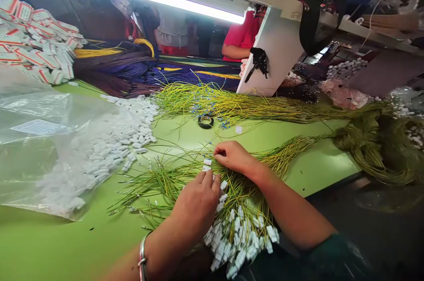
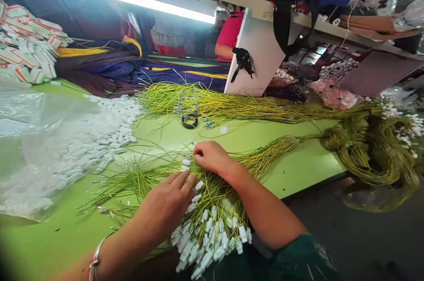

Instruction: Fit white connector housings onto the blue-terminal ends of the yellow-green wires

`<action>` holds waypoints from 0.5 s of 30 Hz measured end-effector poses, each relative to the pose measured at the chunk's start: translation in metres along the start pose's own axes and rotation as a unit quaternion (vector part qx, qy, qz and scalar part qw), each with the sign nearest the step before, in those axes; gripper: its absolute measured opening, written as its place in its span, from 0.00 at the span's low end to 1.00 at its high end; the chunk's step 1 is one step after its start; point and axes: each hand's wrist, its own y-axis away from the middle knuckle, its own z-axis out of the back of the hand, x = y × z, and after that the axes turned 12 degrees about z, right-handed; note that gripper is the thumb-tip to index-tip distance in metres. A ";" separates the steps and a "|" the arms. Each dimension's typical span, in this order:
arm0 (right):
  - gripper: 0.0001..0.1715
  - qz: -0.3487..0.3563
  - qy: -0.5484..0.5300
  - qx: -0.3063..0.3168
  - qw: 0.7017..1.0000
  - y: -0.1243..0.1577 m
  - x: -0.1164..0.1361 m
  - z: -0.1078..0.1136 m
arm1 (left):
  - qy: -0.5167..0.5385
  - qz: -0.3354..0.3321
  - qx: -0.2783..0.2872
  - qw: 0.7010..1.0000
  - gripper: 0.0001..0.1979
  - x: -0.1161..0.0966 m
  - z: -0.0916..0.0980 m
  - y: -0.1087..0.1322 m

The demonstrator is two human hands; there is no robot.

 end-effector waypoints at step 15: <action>0.08 -0.112 -0.174 0.024 0.978 0.010 -0.003 0.004 | -0.011 -0.052 -0.085 0.995 0.13 0.007 -0.005 0.003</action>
